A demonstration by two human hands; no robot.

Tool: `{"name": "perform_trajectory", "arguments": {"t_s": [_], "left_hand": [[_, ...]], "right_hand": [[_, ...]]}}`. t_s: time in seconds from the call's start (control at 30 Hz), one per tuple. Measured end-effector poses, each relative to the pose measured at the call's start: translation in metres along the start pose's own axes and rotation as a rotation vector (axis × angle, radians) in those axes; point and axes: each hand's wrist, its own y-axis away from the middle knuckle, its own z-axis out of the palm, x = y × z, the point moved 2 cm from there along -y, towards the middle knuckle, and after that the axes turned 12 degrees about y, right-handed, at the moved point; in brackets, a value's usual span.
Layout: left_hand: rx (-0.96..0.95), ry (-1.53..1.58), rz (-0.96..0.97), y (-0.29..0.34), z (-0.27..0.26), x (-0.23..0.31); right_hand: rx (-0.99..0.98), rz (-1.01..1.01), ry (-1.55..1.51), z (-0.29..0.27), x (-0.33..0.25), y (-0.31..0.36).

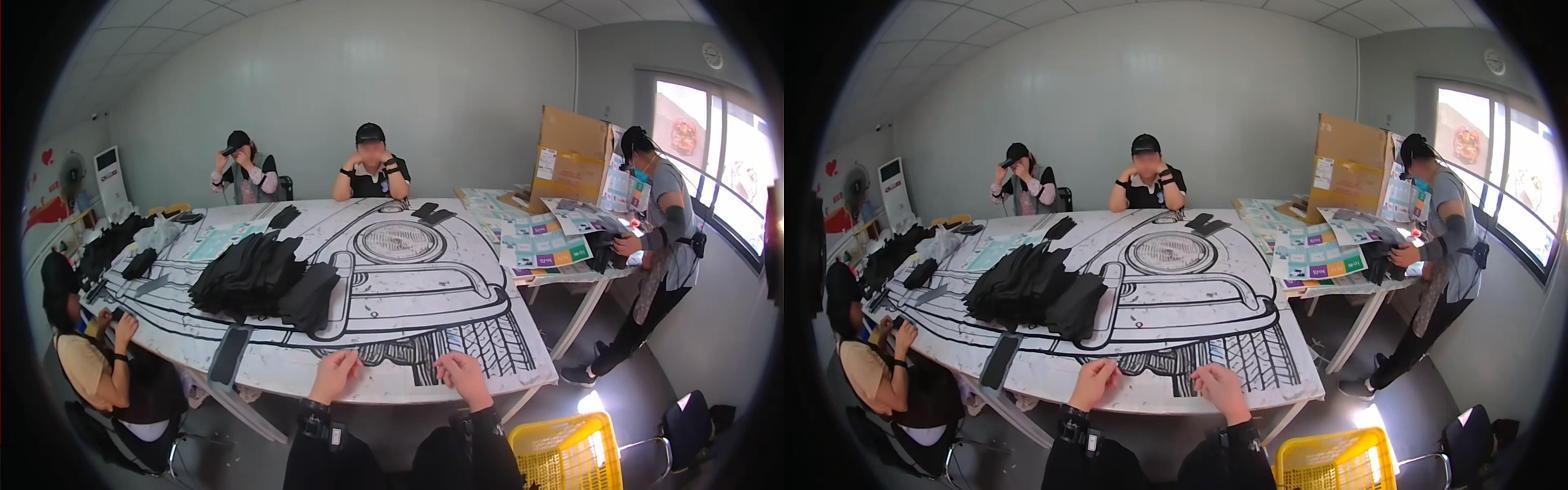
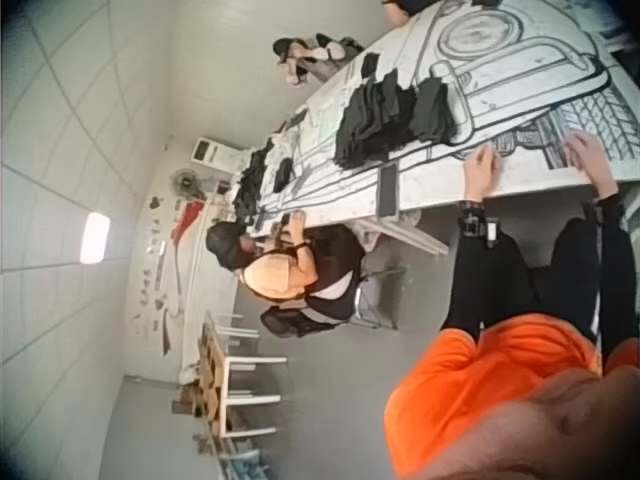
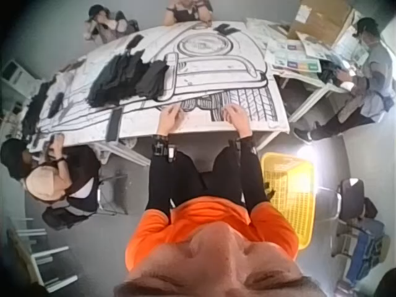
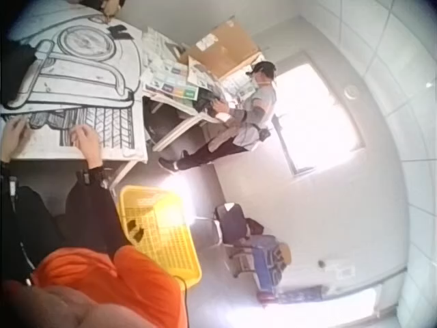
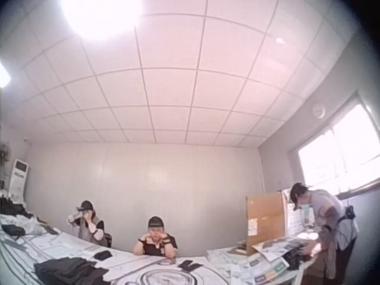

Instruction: Sort and organize black fabric shoe components at a production table.

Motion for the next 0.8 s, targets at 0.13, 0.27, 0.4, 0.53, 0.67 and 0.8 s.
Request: {"name": "perform_trajectory", "arguments": {"t_s": [0.13,0.27,0.4,0.53,0.67,0.8], "left_hand": [[-0.012,0.007,-0.004,-0.004,0.002,-0.003],[0.043,0.094,-0.036,0.000,0.001,0.005],[0.039,0.087,-0.019,-0.001,-0.003,0.001],[0.026,0.069,-0.002,-0.003,0.006,0.002],[0.035,0.106,-0.048,0.000,0.003,0.004],[0.049,0.130,-0.034,0.001,0.003,0.006]], "right_hand": [[0.016,-0.008,0.056,-0.001,0.000,0.001],[-0.014,-0.017,0.032,0.004,0.001,-0.003],[-0.006,-0.008,0.029,0.004,-0.006,0.000],[0.004,-0.002,0.016,-0.002,-0.005,0.003],[-0.001,0.004,-0.015,0.001,-0.003,0.002],[0.000,-0.015,0.000,0.003,-0.004,0.002]]}}
